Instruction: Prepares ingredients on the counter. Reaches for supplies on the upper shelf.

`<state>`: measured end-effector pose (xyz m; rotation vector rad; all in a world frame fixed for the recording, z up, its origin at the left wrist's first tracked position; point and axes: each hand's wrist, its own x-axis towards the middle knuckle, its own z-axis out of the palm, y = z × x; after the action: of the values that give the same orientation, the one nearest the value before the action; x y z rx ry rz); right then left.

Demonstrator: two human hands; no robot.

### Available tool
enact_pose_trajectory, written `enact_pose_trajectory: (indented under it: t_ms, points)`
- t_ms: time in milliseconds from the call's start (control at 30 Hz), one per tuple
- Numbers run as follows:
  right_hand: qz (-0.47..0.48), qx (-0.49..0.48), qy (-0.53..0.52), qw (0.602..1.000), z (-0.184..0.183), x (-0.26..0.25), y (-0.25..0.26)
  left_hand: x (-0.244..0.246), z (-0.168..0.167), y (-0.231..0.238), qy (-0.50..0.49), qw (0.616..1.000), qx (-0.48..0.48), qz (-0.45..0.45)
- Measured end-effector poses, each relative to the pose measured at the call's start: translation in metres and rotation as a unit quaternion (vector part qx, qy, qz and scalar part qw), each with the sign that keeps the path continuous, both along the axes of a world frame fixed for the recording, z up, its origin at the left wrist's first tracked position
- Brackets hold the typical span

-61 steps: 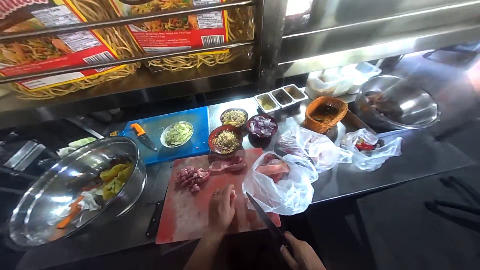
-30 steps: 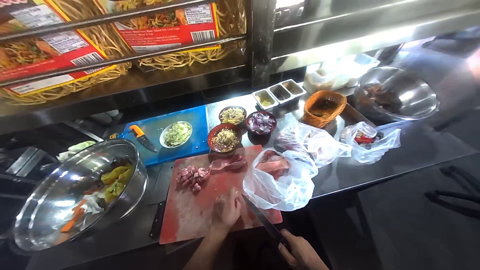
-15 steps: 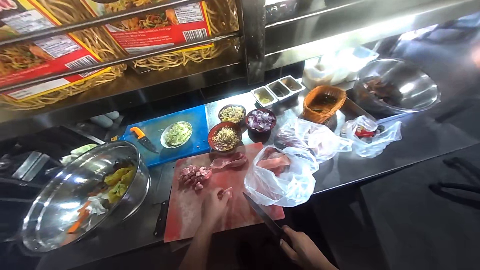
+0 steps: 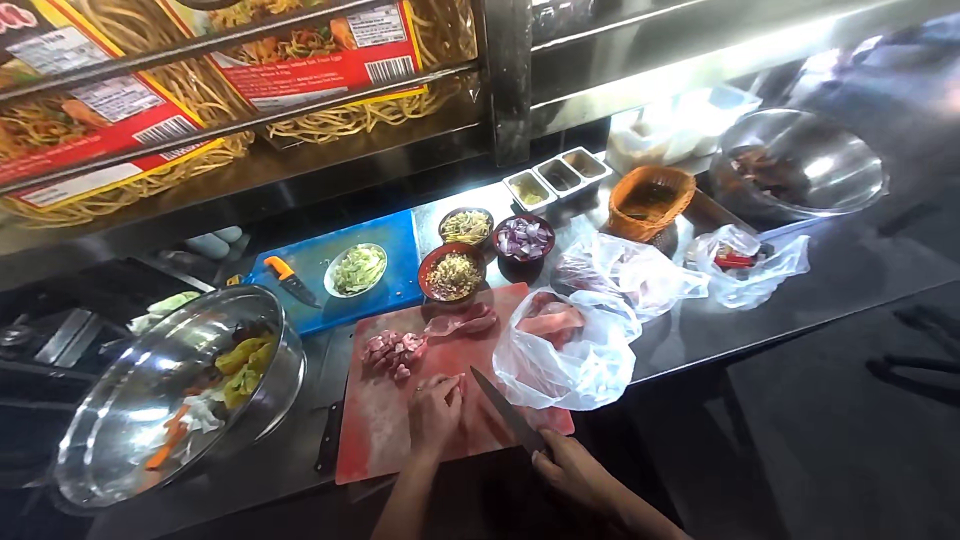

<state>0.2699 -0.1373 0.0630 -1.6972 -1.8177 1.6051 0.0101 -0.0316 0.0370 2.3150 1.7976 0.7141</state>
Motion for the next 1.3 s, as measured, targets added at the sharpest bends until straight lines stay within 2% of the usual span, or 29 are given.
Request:
enact_pose_trajectory:
  t_ms: [100, 367, 633, 1300]
  points:
    - [-0.009, -0.009, 0.002, 1.0, 0.0, -0.01, 0.009, 0.0, 0.005, 0.005, 0.013, 1.0, 0.005, -0.011]
    - [-0.047, -0.069, 0.03, 0.996, -0.009, -0.027, 0.022, -0.009, -0.021, 0.002, -0.006, 0.996, 0.086, -0.031]
    - [-0.048, -0.045, 0.048, 0.997, -0.004, -0.034, 0.024, -0.011, -0.022, 0.003, 0.007, 0.994, 0.11, -0.025]
    - [0.014, -0.04, -0.043, 0.998, 0.01, -0.048, 0.038, -0.014, -0.029, 0.002, 0.002, 0.994, 0.11, -0.017]
